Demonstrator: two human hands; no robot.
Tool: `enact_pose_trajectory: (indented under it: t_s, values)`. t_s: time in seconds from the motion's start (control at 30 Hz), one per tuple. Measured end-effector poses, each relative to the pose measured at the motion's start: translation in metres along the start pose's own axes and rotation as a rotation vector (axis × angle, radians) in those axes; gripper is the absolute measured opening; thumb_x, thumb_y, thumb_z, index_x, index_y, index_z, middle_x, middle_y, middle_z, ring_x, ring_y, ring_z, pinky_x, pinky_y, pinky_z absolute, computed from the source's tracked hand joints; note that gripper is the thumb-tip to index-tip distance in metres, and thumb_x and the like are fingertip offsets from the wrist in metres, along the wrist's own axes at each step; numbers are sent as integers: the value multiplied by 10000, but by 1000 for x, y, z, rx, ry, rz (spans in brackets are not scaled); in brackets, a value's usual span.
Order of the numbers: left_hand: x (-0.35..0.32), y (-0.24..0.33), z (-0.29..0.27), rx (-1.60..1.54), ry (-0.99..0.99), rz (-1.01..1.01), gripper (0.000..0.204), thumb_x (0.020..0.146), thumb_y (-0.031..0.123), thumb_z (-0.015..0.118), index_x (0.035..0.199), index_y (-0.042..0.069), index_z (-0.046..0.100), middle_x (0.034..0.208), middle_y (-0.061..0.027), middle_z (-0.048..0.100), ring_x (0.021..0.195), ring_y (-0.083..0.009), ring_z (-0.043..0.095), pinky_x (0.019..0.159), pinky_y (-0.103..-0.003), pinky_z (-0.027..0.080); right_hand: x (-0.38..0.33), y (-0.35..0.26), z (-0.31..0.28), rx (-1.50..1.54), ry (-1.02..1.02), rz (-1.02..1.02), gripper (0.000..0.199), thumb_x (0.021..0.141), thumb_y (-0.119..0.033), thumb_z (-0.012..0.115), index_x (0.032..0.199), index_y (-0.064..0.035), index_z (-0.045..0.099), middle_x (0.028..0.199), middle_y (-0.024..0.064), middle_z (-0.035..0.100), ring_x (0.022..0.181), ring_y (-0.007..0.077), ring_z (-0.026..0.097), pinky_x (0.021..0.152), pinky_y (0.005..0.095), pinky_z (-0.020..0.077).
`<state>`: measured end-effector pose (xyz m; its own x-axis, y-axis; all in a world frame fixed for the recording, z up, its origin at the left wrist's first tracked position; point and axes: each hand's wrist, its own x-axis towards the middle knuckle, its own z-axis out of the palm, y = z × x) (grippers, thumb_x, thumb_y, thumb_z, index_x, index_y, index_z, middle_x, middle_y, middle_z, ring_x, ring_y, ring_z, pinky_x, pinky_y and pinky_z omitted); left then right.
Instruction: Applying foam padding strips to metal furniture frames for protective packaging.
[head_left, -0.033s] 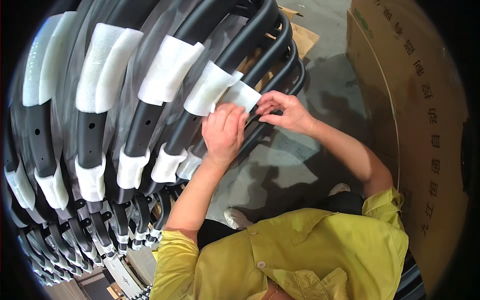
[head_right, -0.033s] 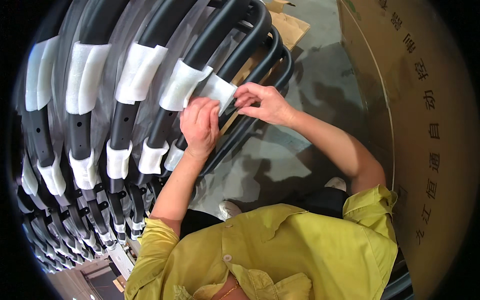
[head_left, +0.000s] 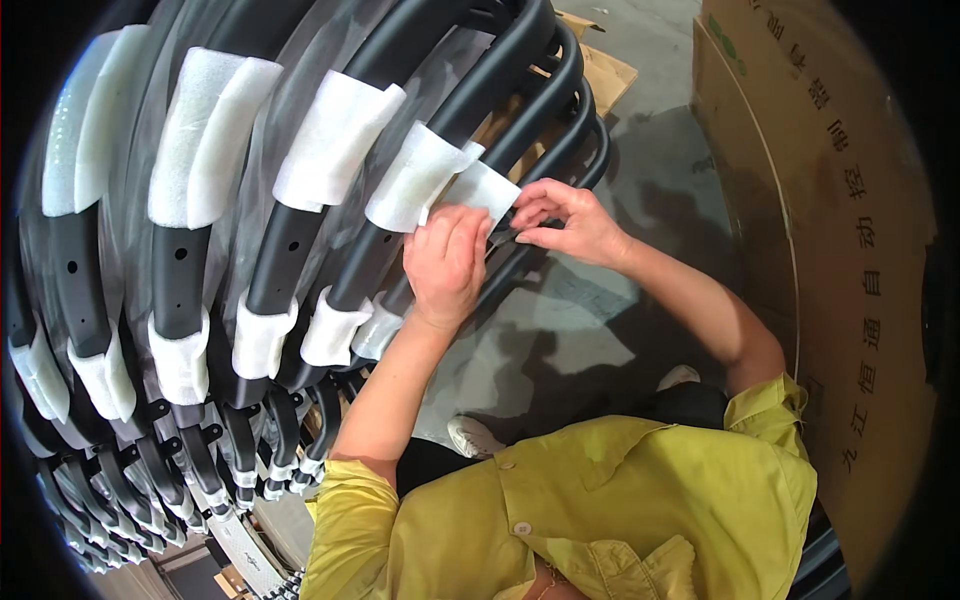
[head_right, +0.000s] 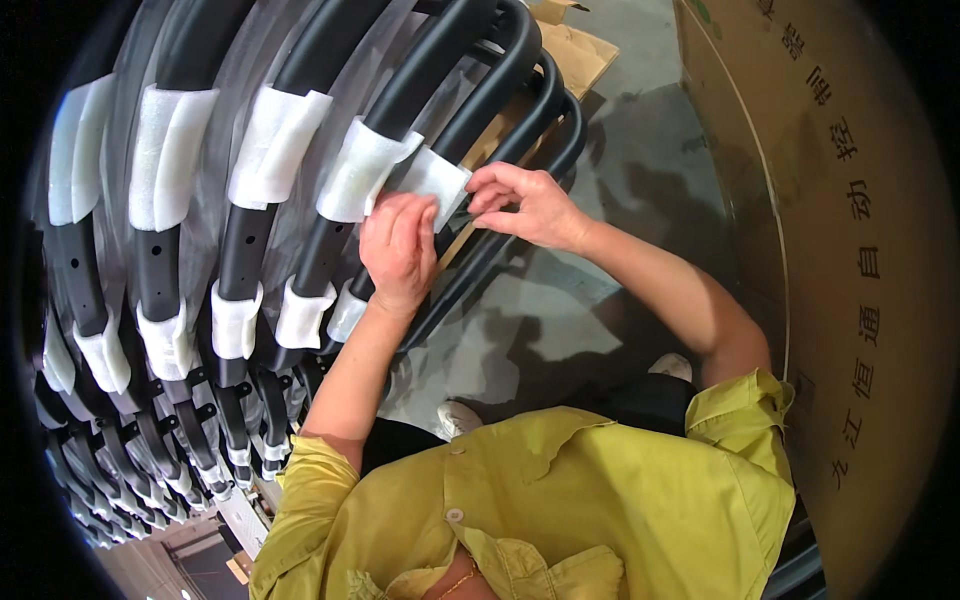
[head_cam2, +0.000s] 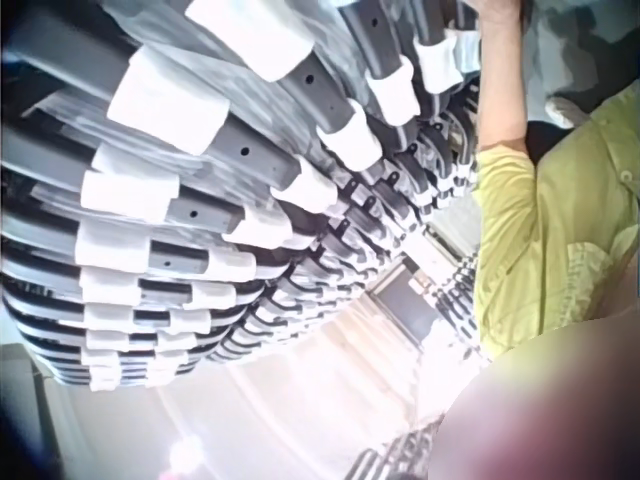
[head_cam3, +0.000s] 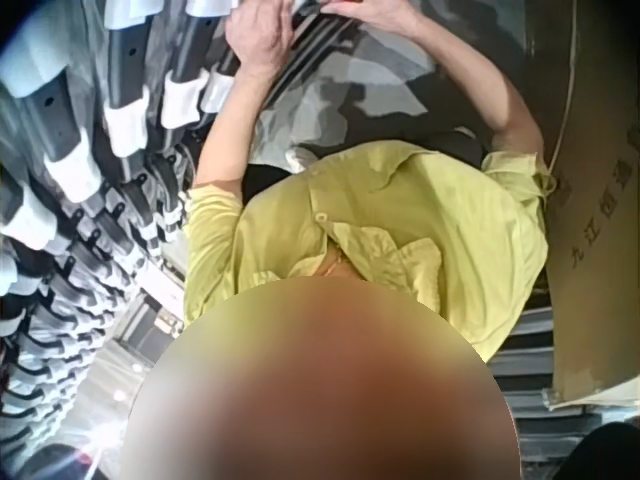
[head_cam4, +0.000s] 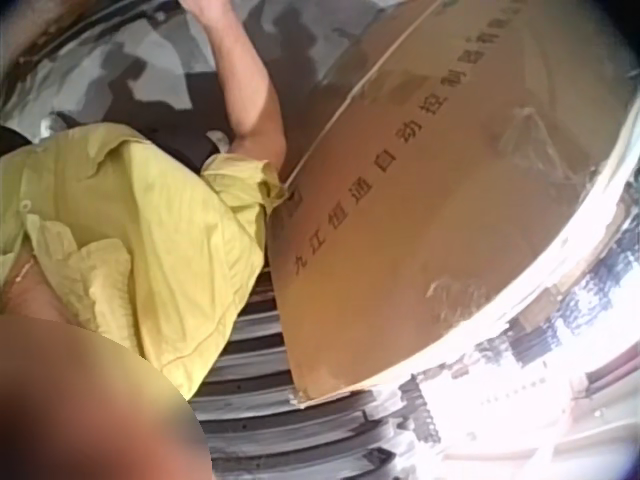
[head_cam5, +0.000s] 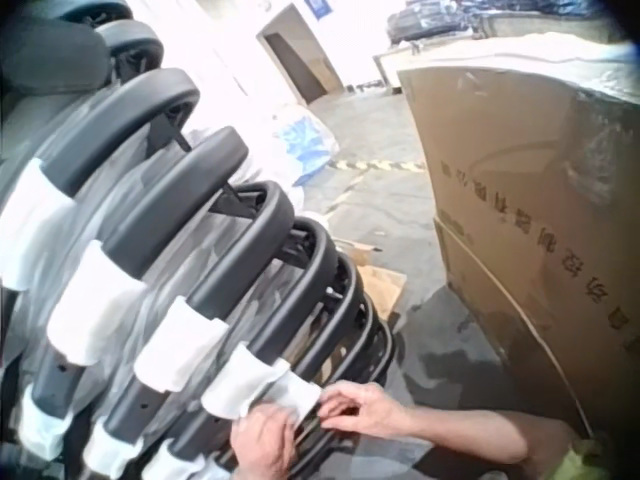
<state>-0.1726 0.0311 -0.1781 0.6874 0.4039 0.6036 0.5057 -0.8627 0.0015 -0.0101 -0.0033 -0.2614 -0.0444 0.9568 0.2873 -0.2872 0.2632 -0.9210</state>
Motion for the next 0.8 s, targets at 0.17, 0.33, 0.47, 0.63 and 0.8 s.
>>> enact_pose_trajectory:
  t_s: [0.17,0.33,0.47,0.63,0.8]
  values:
    - [-2,-5,10,-11,49,3,272,690,-15,598,951,46,554,826,-78,560,732,-236,554,622,-316,439,2,0,-6,-256,-89,-70,131,703,16,609,831,6,578,833,69,592,786,148,572,698,258,465]
    - [1,-3,11,6,91,-69,303,732,32,608,1026,9,537,951,-159,563,848,-310,556,735,-344,447,2,3,-7,-299,-92,-229,78,683,13,617,759,3,601,846,84,596,776,184,569,680,275,467]
    - [1,2,8,91,-62,-346,327,769,151,595,1056,15,519,993,-172,556,874,-316,554,743,-350,445,-3,-6,-1,-441,-45,-315,82,678,-5,633,753,2,601,851,92,595,766,204,564,662,282,469]
    - [1,0,3,164,-165,-427,362,777,239,580,1071,43,501,982,-160,560,868,-316,551,733,-369,440,7,-26,8,-612,7,-550,117,639,-19,644,739,-23,585,896,69,585,814,231,540,682,313,456]
    - [-3,-1,2,58,-213,-449,391,773,189,557,1123,54,452,1012,-173,542,878,-336,541,738,-376,438,45,-44,15,-734,-9,-673,110,653,-88,639,725,-46,567,900,27,557,885,252,489,778,348,376]
